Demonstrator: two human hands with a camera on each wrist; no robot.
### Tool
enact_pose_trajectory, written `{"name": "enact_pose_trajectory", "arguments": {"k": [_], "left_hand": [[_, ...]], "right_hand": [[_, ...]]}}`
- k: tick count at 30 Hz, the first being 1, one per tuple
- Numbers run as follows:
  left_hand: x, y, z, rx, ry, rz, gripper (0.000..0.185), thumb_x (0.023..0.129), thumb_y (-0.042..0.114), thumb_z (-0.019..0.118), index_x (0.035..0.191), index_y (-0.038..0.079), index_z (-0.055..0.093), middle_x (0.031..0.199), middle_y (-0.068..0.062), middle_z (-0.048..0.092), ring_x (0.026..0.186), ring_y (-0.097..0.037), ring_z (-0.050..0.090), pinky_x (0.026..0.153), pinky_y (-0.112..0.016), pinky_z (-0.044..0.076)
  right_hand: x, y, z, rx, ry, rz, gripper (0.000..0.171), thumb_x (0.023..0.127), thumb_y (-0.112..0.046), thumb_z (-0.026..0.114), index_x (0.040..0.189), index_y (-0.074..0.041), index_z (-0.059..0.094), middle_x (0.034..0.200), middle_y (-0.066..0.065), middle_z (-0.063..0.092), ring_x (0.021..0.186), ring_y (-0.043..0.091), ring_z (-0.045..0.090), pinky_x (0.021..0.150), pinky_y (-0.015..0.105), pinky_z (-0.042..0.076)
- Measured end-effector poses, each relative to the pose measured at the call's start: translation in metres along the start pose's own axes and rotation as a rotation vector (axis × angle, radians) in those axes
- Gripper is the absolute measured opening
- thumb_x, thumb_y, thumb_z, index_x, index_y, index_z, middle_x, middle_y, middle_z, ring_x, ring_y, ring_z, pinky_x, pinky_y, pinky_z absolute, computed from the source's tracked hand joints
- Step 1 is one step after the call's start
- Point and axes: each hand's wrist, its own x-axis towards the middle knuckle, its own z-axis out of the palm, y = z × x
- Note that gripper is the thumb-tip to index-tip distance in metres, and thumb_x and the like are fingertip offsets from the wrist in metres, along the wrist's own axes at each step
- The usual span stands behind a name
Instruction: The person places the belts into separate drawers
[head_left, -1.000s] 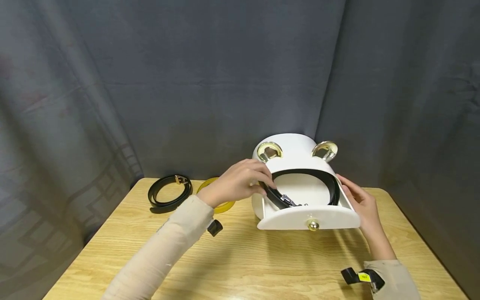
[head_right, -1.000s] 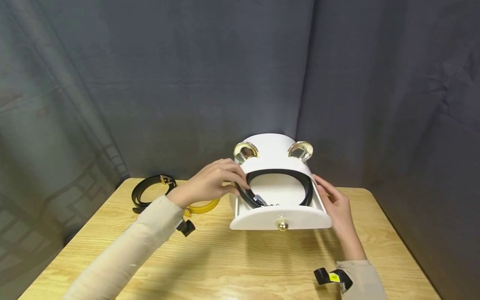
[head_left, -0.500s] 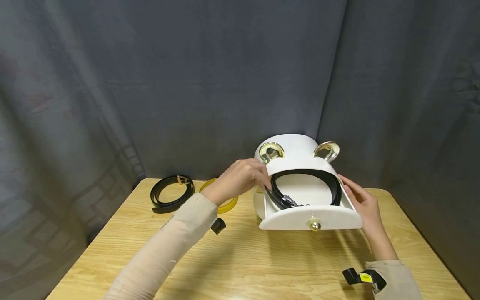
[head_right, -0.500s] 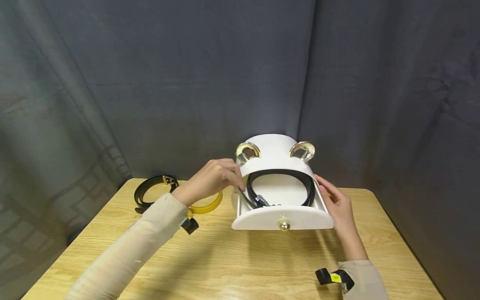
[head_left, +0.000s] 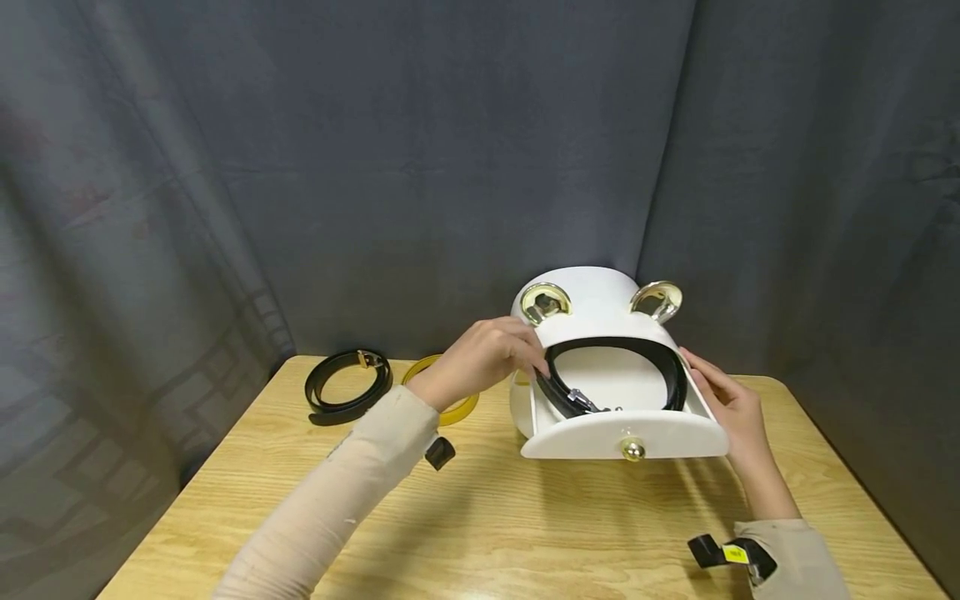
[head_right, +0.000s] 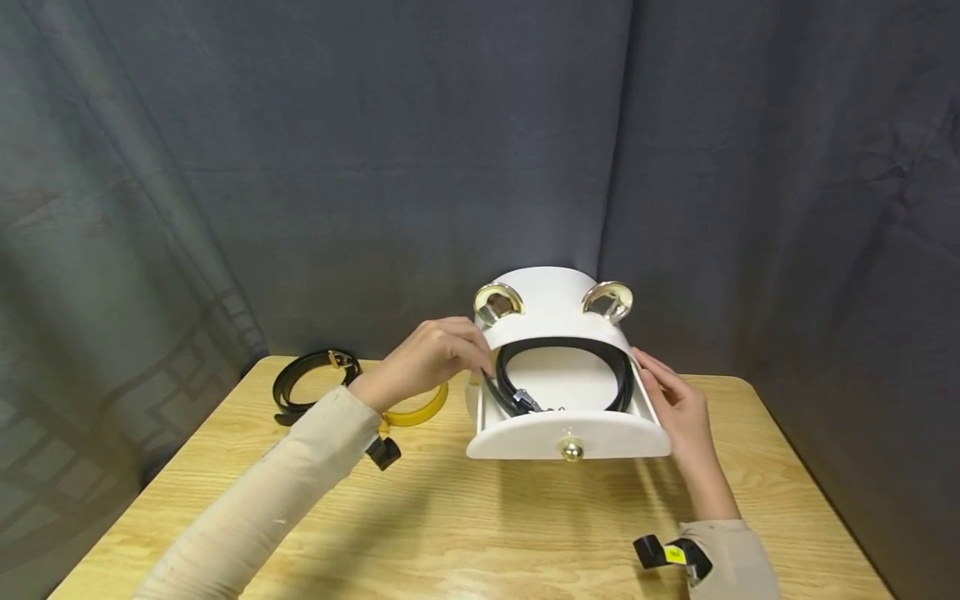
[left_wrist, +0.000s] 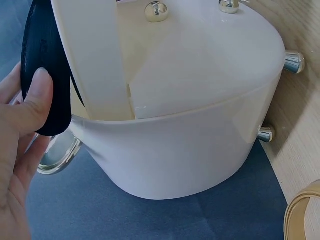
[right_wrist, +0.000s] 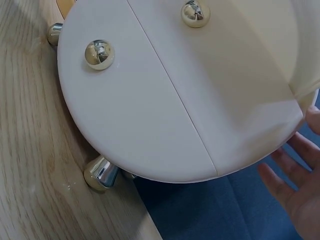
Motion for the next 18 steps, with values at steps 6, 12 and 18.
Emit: {"name": "enact_pose_trajectory", "arguments": {"k": [6, 12, 18], "left_hand": [[0.000, 0.005, 0.006, 0.020, -0.057, 0.002, 0.015, 0.082, 0.009, 0.081, 0.094, 0.018, 0.080, 0.093, 0.009, 0.070, 0.091, -0.003, 0.062, 0.082, -0.013, 0.046], [0.003, 0.011, 0.008, 0.019, -0.077, -0.009, 0.018, 0.078, 0.018, 0.084, 0.094, 0.017, 0.077, 0.094, 0.010, 0.069, 0.091, -0.003, 0.061, 0.082, -0.015, 0.046], [0.003, 0.011, 0.012, 0.101, -0.025, 0.022, 0.014, 0.074, 0.023, 0.086, 0.085, 0.020, 0.079, 0.089, 0.011, 0.063, 0.087, -0.003, 0.061, 0.080, -0.015, 0.047]], "right_hand": [[-0.001, -0.001, 0.002, 0.003, -0.007, 0.004, 0.035, 0.101, -0.010, 0.057, 0.135, -0.017, 0.063, 0.121, -0.029, 0.060, 0.108, -0.015, 0.054, 0.082, 0.005, 0.044], [0.000, -0.002, 0.003, 0.010, -0.014, -0.008, 0.035, 0.101, -0.010, 0.056, 0.136, -0.014, 0.061, 0.122, -0.028, 0.059, 0.109, -0.014, 0.054, 0.083, 0.005, 0.044], [0.000, -0.001, 0.003, -0.009, -0.002, 0.001, 0.035, 0.101, -0.012, 0.057, 0.136, -0.015, 0.061, 0.121, -0.031, 0.059, 0.107, -0.016, 0.053, 0.082, 0.004, 0.044]]}}
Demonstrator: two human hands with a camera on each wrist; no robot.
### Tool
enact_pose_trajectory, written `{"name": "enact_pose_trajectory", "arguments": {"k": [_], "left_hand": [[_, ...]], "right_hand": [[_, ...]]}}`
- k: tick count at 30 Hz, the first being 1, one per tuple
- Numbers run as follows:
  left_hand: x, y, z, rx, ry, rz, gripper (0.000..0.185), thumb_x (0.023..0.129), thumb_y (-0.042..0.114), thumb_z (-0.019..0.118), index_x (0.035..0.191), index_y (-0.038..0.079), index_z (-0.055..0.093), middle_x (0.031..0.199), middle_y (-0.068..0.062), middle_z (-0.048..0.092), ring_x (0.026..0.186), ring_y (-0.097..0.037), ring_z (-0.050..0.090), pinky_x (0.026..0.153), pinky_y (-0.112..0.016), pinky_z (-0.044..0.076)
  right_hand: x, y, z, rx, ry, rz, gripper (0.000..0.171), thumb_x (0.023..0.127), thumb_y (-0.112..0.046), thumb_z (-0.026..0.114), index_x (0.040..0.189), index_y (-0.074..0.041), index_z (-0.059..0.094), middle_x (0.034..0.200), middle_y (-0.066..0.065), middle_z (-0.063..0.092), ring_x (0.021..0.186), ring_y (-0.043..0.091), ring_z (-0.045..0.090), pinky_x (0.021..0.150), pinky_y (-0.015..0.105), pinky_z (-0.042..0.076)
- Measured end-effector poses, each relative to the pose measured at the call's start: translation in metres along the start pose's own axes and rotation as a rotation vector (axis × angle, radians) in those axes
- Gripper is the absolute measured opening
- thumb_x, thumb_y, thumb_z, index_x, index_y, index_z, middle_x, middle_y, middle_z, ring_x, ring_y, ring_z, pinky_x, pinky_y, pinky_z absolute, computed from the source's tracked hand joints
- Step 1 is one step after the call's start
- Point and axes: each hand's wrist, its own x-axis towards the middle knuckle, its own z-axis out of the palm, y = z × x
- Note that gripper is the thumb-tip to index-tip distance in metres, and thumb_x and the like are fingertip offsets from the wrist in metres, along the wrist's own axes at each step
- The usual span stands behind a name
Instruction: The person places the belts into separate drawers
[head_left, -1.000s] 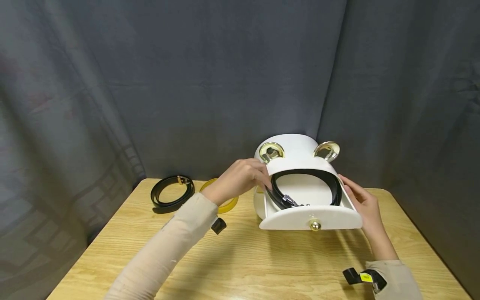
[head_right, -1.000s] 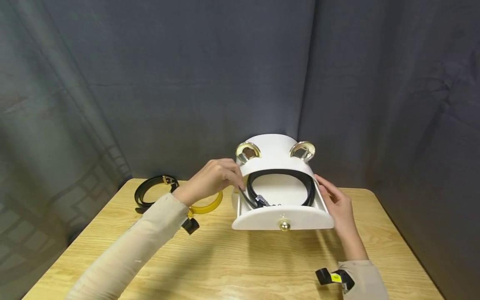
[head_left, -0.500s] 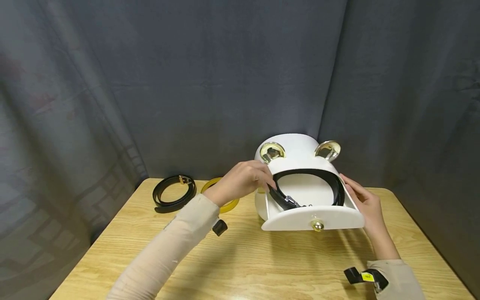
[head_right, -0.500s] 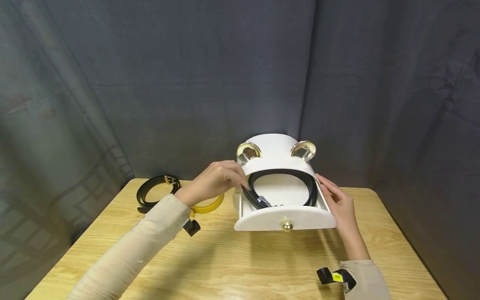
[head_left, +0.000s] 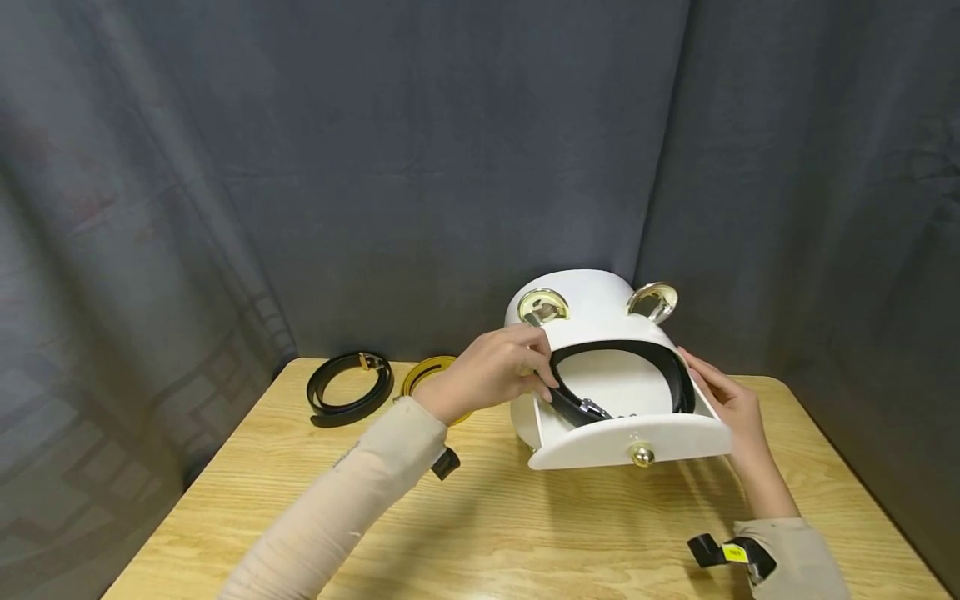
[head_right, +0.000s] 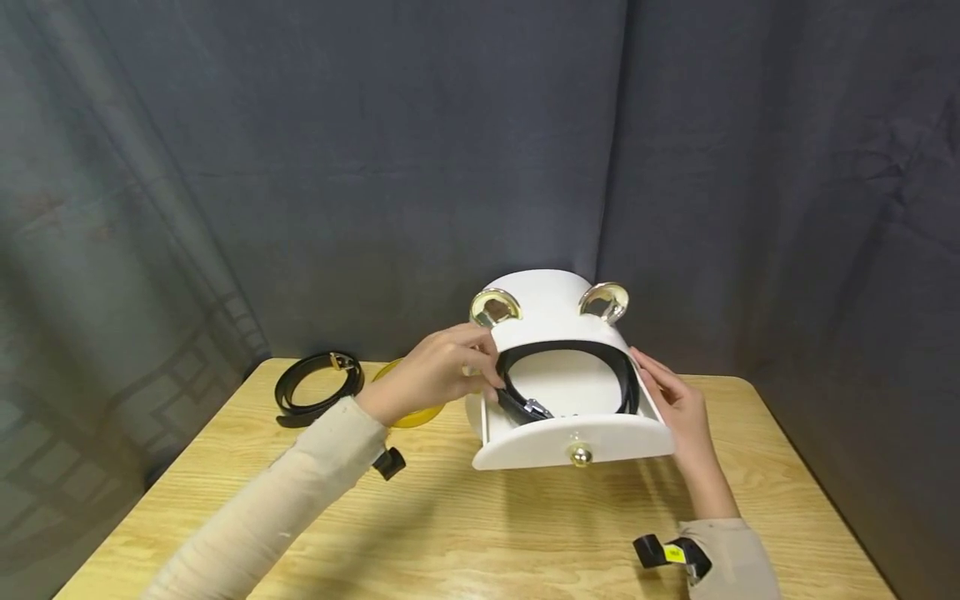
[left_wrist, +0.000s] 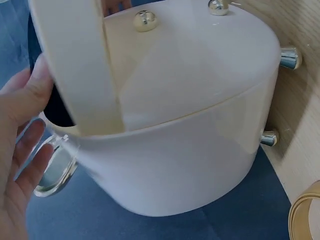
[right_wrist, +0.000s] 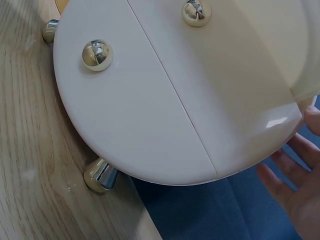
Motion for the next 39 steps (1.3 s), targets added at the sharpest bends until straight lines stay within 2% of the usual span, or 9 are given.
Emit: {"name": "enact_pose_trajectory", "arguments": {"k": [3, 8, 13, 18, 21, 25, 30, 35, 39], "left_hand": [[-0.001, -0.001, 0.003, 0.039, 0.006, 0.017, 0.011, 0.074, 0.022, 0.086, 0.083, 0.020, 0.080, 0.085, 0.011, 0.063, 0.084, -0.002, 0.063, 0.078, -0.014, 0.049], [-0.006, -0.004, 0.005, 0.047, 0.008, 0.015, 0.014, 0.075, 0.026, 0.084, 0.087, 0.020, 0.080, 0.090, 0.010, 0.065, 0.089, -0.004, 0.062, 0.082, -0.015, 0.048], [-0.013, -0.004, 0.004, 0.021, 0.012, 0.009, 0.016, 0.078, 0.025, 0.083, 0.092, 0.019, 0.079, 0.098, 0.009, 0.066, 0.096, -0.006, 0.060, 0.087, -0.017, 0.047], [-0.020, 0.004, 0.003, -0.045, 0.026, -0.012, 0.017, 0.082, 0.020, 0.081, 0.099, 0.018, 0.077, 0.102, 0.009, 0.068, 0.099, -0.005, 0.060, 0.088, -0.017, 0.046], [-0.023, 0.014, 0.004, -0.094, 0.075, -0.034, 0.016, 0.086, 0.019, 0.078, 0.102, 0.018, 0.077, 0.101, 0.010, 0.069, 0.096, -0.002, 0.059, 0.085, -0.015, 0.045], [-0.023, 0.034, 0.005, -0.109, 0.190, -0.021, 0.015, 0.090, 0.021, 0.075, 0.104, 0.015, 0.076, 0.101, 0.009, 0.068, 0.094, -0.001, 0.059, 0.084, -0.014, 0.045], [-0.020, 0.056, 0.013, -0.021, 0.292, 0.038, 0.024, 0.086, 0.030, 0.079, 0.105, 0.016, 0.075, 0.103, 0.007, 0.066, 0.094, -0.003, 0.058, 0.085, -0.013, 0.044], [-0.014, 0.068, 0.022, 0.135, 0.293, 0.097, 0.026, 0.086, 0.032, 0.079, 0.108, 0.020, 0.075, 0.109, 0.007, 0.065, 0.097, -0.007, 0.058, 0.087, -0.017, 0.044], [-0.013, 0.071, 0.025, 0.173, 0.299, 0.113, 0.025, 0.086, 0.029, 0.079, 0.108, 0.020, 0.075, 0.110, 0.006, 0.065, 0.099, -0.008, 0.058, 0.087, -0.019, 0.045]], "right_hand": [[0.000, 0.001, 0.001, 0.011, -0.003, -0.005, 0.035, 0.101, -0.010, 0.057, 0.135, -0.016, 0.062, 0.123, -0.027, 0.060, 0.108, -0.015, 0.054, 0.083, 0.005, 0.044], [0.000, 0.002, 0.004, 0.018, -0.007, -0.016, 0.036, 0.101, -0.010, 0.057, 0.135, -0.017, 0.062, 0.126, -0.022, 0.060, 0.109, -0.014, 0.054, 0.083, 0.005, 0.044], [0.002, 0.002, 0.008, 0.005, -0.017, -0.028, 0.036, 0.101, -0.011, 0.057, 0.136, -0.017, 0.061, 0.127, -0.022, 0.060, 0.110, -0.014, 0.053, 0.084, 0.005, 0.044], [0.004, 0.003, 0.010, 0.003, -0.024, -0.040, 0.036, 0.101, -0.011, 0.057, 0.137, -0.017, 0.061, 0.127, -0.024, 0.059, 0.110, -0.015, 0.053, 0.084, 0.005, 0.043], [0.004, 0.003, 0.011, 0.014, -0.025, -0.044, 0.036, 0.101, -0.010, 0.056, 0.137, -0.017, 0.061, 0.127, -0.024, 0.059, 0.110, -0.014, 0.053, 0.085, 0.005, 0.043], [0.005, 0.004, 0.010, 0.033, -0.030, -0.047, 0.036, 0.101, -0.009, 0.056, 0.137, -0.015, 0.061, 0.128, -0.022, 0.060, 0.111, -0.013, 0.053, 0.085, 0.006, 0.043], [0.005, 0.003, 0.009, 0.050, -0.032, -0.052, 0.036, 0.101, -0.008, 0.056, 0.136, -0.012, 0.061, 0.126, -0.024, 0.060, 0.111, -0.013, 0.054, 0.085, 0.006, 0.044], [0.004, 0.001, 0.008, 0.054, -0.022, -0.069, 0.035, 0.101, -0.006, 0.055, 0.135, -0.009, 0.061, 0.124, -0.025, 0.060, 0.111, -0.012, 0.055, 0.085, 0.006, 0.044], [0.005, 0.000, 0.009, 0.037, -0.013, -0.084, 0.035, 0.101, -0.005, 0.055, 0.135, -0.006, 0.060, 0.124, -0.026, 0.060, 0.111, -0.013, 0.054, 0.086, 0.006, 0.043]]}}
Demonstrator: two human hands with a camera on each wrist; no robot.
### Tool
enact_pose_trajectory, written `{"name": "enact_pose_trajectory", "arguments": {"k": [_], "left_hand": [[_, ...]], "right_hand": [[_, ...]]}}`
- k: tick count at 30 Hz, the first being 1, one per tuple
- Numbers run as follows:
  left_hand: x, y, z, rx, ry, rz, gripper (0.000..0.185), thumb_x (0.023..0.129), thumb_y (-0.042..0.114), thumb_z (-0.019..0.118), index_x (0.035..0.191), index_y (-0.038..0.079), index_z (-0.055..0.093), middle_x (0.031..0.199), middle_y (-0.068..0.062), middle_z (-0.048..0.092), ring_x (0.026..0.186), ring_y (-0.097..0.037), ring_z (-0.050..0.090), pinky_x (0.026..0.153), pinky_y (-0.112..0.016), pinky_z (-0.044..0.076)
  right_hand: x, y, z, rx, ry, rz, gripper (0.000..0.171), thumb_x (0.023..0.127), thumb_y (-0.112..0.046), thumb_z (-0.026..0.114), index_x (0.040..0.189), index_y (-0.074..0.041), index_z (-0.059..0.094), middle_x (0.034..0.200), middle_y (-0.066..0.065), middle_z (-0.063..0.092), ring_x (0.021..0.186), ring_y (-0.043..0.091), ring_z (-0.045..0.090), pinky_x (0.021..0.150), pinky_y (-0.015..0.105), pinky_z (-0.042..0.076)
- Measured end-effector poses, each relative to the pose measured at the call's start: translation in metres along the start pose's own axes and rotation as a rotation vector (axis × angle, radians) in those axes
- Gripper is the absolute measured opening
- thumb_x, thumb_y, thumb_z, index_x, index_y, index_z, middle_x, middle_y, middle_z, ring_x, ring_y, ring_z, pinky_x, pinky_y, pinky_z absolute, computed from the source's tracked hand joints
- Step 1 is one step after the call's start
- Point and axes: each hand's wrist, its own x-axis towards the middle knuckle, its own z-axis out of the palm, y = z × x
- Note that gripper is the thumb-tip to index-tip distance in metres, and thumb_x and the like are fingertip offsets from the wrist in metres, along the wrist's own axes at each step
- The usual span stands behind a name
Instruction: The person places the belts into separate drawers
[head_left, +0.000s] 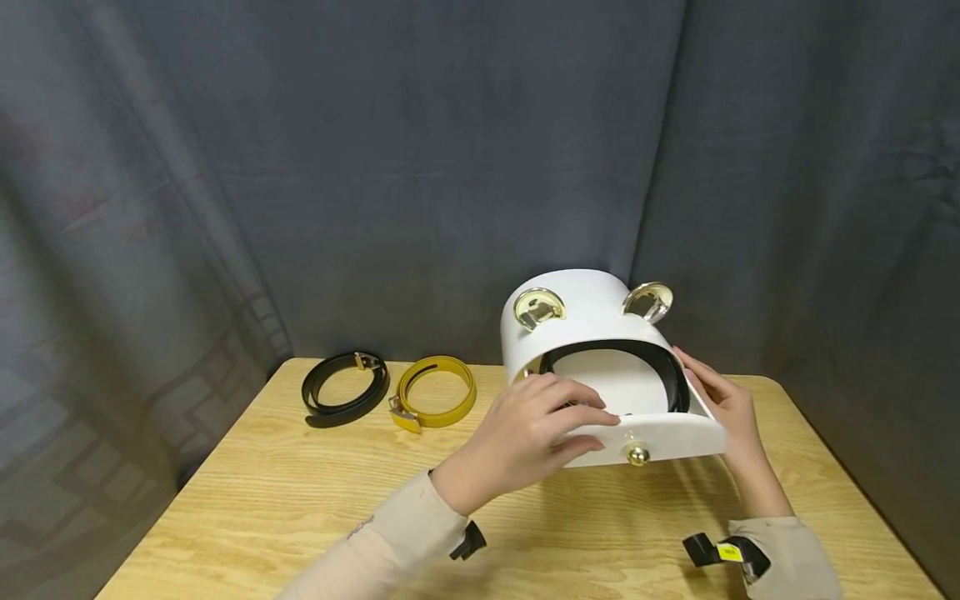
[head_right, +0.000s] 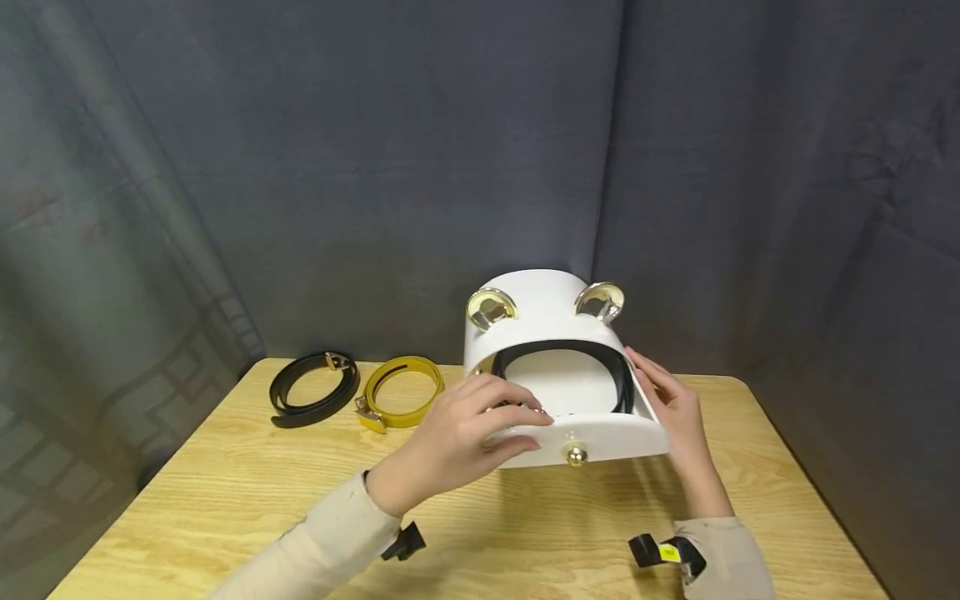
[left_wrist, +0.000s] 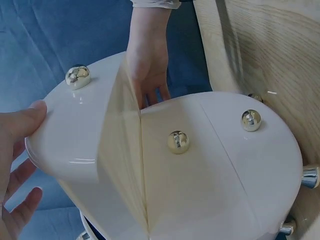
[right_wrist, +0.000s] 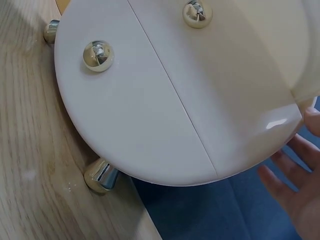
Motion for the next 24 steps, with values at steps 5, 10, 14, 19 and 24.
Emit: {"name": "enact_pose_trajectory", "arguments": {"k": [5, 10, 14, 19, 24], "left_hand": [[-0.003, -0.001, -0.001, -0.010, 0.006, -0.017, 0.023, 0.086, 0.027, 0.080, 0.107, 0.021, 0.076, 0.108, 0.007, 0.065, 0.098, -0.008, 0.058, 0.088, -0.018, 0.044], [-0.006, -0.002, -0.002, -0.010, 0.006, -0.025, 0.020, 0.088, 0.023, 0.077, 0.107, 0.019, 0.075, 0.108, 0.007, 0.065, 0.099, -0.008, 0.059, 0.090, -0.017, 0.044], [-0.008, -0.002, -0.004, 0.001, 0.005, -0.018, 0.018, 0.090, 0.024, 0.075, 0.107, 0.020, 0.075, 0.109, 0.008, 0.065, 0.100, -0.008, 0.059, 0.089, -0.018, 0.045], [-0.010, -0.005, -0.005, 0.008, 0.012, -0.021, 0.017, 0.090, 0.024, 0.075, 0.106, 0.020, 0.075, 0.107, 0.007, 0.065, 0.099, -0.009, 0.059, 0.089, -0.017, 0.044], [-0.012, -0.010, -0.008, 0.009, 0.016, -0.045, 0.018, 0.088, 0.023, 0.076, 0.106, 0.019, 0.075, 0.107, 0.006, 0.066, 0.099, -0.009, 0.060, 0.089, -0.016, 0.045]], "right_hand": [[0.001, 0.002, 0.002, -0.011, 0.020, -0.002, 0.035, 0.100, -0.004, 0.056, 0.134, -0.005, 0.061, 0.123, -0.027, 0.060, 0.110, -0.013, 0.055, 0.085, 0.006, 0.044], [-0.001, 0.003, 0.004, 0.031, 0.040, -0.015, 0.034, 0.098, 0.002, 0.057, 0.132, -0.001, 0.062, 0.123, -0.022, 0.063, 0.109, -0.010, 0.058, 0.084, 0.006, 0.045], [-0.003, 0.002, 0.006, 0.018, 0.066, -0.027, 0.032, 0.097, 0.005, 0.057, 0.129, 0.008, 0.060, 0.121, -0.024, 0.063, 0.109, -0.009, 0.058, 0.086, 0.007, 0.044], [-0.003, 0.000, 0.008, -0.025, 0.101, 0.004, 0.030, 0.096, 0.003, 0.060, 0.126, 0.009, 0.060, 0.119, -0.027, 0.062, 0.109, -0.011, 0.057, 0.086, 0.006, 0.043], [-0.003, -0.002, 0.010, -0.025, 0.147, 0.071, 0.030, 0.095, -0.002, 0.064, 0.124, 0.007, 0.063, 0.116, -0.025, 0.064, 0.108, -0.010, 0.057, 0.086, 0.006, 0.044]]}}
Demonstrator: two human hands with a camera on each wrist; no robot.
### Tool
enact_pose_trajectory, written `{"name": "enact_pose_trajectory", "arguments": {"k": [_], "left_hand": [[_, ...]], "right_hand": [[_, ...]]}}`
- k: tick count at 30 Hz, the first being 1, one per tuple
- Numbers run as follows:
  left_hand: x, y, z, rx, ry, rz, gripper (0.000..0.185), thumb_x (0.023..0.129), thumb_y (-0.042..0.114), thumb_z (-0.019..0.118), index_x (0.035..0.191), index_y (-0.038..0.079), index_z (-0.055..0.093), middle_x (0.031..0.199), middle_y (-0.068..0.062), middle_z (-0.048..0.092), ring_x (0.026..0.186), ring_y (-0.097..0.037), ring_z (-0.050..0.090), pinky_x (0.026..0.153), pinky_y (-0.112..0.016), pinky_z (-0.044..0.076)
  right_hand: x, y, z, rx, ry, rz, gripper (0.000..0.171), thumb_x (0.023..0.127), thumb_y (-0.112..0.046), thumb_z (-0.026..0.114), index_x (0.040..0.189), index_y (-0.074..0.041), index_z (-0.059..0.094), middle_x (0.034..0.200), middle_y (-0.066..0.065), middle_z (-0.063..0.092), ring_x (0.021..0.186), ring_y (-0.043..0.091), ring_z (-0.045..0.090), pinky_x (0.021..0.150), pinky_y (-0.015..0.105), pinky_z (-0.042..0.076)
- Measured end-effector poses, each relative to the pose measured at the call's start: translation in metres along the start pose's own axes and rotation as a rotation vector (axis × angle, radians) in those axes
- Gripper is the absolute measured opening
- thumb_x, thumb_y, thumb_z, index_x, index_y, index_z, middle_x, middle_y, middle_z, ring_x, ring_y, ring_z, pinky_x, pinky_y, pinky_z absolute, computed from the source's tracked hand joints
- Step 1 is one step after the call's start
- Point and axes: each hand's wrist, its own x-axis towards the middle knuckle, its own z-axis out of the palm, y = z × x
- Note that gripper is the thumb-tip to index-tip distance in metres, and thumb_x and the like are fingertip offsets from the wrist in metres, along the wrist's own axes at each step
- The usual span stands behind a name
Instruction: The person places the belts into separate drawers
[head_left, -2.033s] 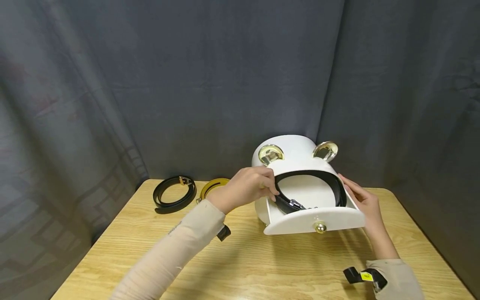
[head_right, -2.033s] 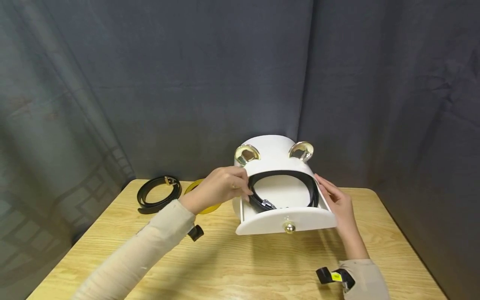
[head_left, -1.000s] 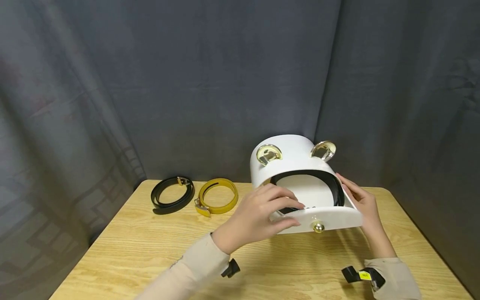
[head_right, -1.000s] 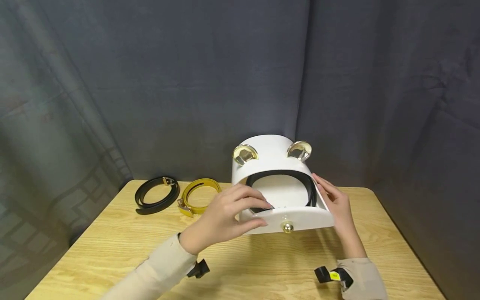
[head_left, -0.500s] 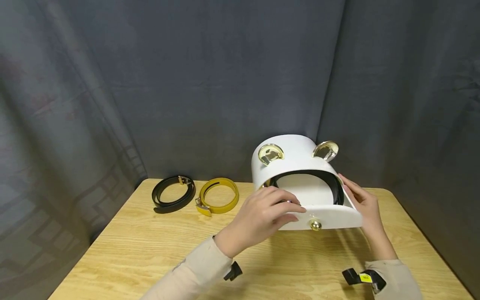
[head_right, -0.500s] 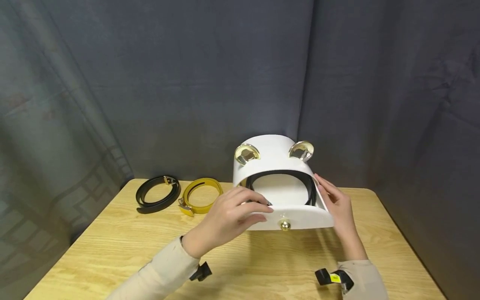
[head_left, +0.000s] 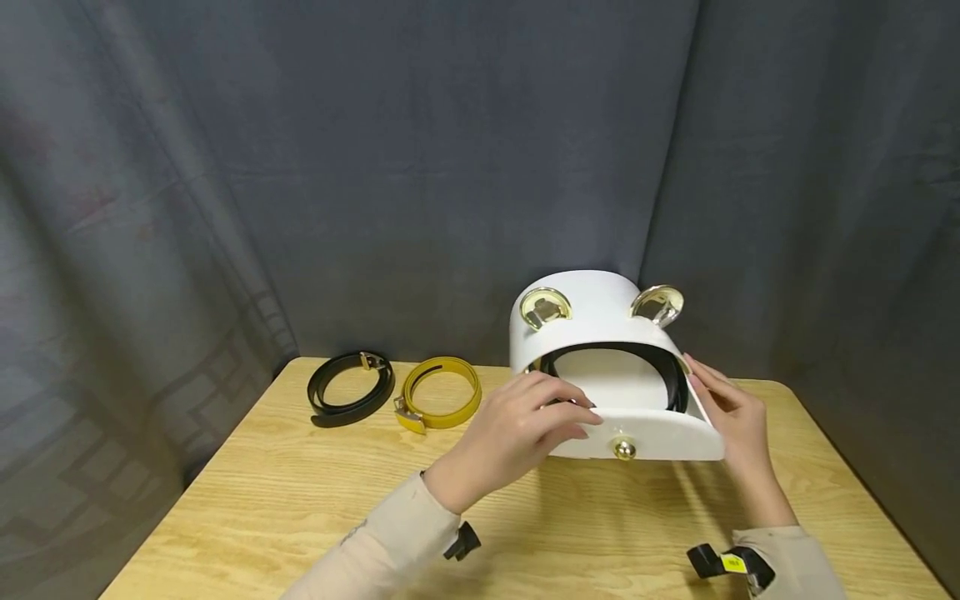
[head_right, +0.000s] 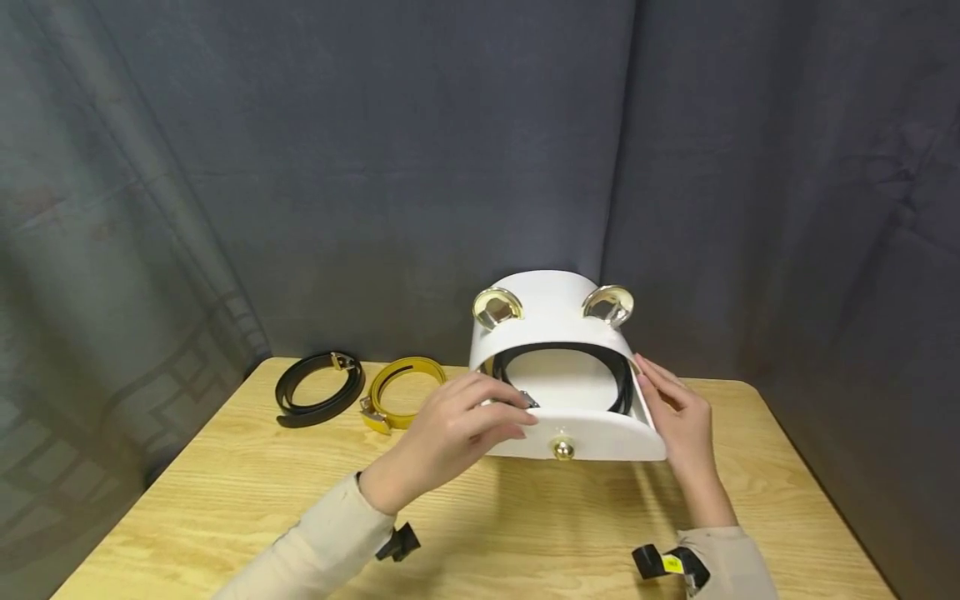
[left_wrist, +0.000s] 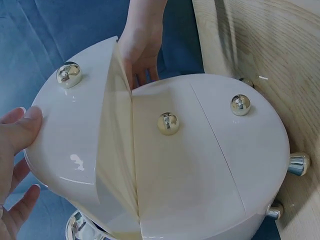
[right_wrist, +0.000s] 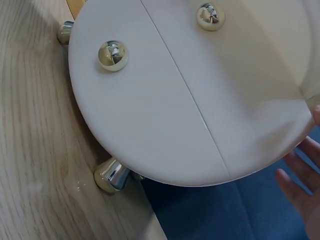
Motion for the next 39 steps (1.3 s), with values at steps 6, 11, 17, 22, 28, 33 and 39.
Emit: {"name": "enact_pose_trajectory", "arguments": {"k": [6, 11, 17, 22, 28, 33, 39], "left_hand": [[-0.002, -0.003, -0.003, 0.025, 0.026, 0.008, 0.016, 0.088, 0.021, 0.076, 0.105, 0.019, 0.075, 0.107, 0.006, 0.067, 0.098, -0.009, 0.060, 0.087, -0.016, 0.046], [-0.002, -0.004, -0.003, 0.157, 0.080, 0.126, 0.012, 0.090, 0.018, 0.074, 0.102, 0.022, 0.076, 0.104, 0.007, 0.069, 0.097, -0.010, 0.062, 0.086, -0.021, 0.048], [-0.002, 0.003, 0.002, 0.287, 0.045, 0.237, 0.016, 0.097, 0.022, 0.063, 0.107, 0.025, 0.076, 0.102, 0.011, 0.069, 0.097, -0.010, 0.061, 0.088, -0.025, 0.047], [-0.002, 0.009, 0.010, 0.358, 0.055, 0.220, 0.019, 0.096, 0.037, 0.064, 0.109, 0.029, 0.075, 0.101, 0.016, 0.069, 0.095, -0.007, 0.061, 0.086, -0.026, 0.046], [0.000, 0.017, 0.015, 0.400, 0.092, 0.160, 0.021, 0.091, 0.042, 0.069, 0.107, 0.030, 0.076, 0.097, 0.017, 0.069, 0.090, -0.008, 0.060, 0.080, -0.026, 0.044], [-0.004, 0.027, 0.020, 0.448, 0.115, 0.088, 0.023, 0.090, 0.042, 0.070, 0.107, 0.029, 0.076, 0.097, 0.016, 0.069, 0.082, -0.008, 0.058, 0.070, -0.022, 0.042], [-0.012, 0.043, 0.029, 0.409, 0.165, -0.010, 0.028, 0.087, 0.039, 0.074, 0.110, 0.024, 0.075, 0.096, 0.014, 0.072, 0.080, -0.005, 0.065, 0.073, -0.016, 0.049]], "right_hand": [[-0.001, -0.005, 0.001, 0.021, 0.021, 0.010, 0.028, 0.094, 0.001, 0.065, 0.121, 0.010, 0.064, 0.114, -0.022, 0.067, 0.108, -0.007, 0.060, 0.086, 0.007, 0.045], [-0.002, -0.004, 0.000, 0.015, 0.020, 0.001, 0.029, 0.093, 0.001, 0.065, 0.121, 0.009, 0.064, 0.115, -0.021, 0.067, 0.108, -0.008, 0.059, 0.086, 0.007, 0.045], [-0.002, -0.004, 0.000, 0.017, 0.027, -0.007, 0.028, 0.093, 0.003, 0.065, 0.121, 0.009, 0.064, 0.114, -0.022, 0.067, 0.108, -0.007, 0.060, 0.086, 0.007, 0.046], [-0.002, -0.005, 0.001, 0.006, 0.025, -0.011, 0.028, 0.094, 0.001, 0.065, 0.121, 0.009, 0.065, 0.114, -0.022, 0.066, 0.107, -0.007, 0.060, 0.085, 0.007, 0.046], [-0.002, -0.004, 0.001, 0.023, 0.027, -0.014, 0.028, 0.094, 0.003, 0.064, 0.121, 0.009, 0.065, 0.114, -0.021, 0.067, 0.107, -0.007, 0.060, 0.084, 0.007, 0.045], [-0.002, -0.004, 0.001, -0.005, 0.035, -0.017, 0.027, 0.094, 0.002, 0.064, 0.120, 0.009, 0.065, 0.113, -0.023, 0.066, 0.106, -0.008, 0.060, 0.084, 0.007, 0.045], [-0.002, -0.004, 0.001, 0.015, 0.032, -0.003, 0.028, 0.094, 0.002, 0.064, 0.121, 0.009, 0.065, 0.114, -0.021, 0.067, 0.107, -0.007, 0.060, 0.085, 0.007, 0.045]]}}
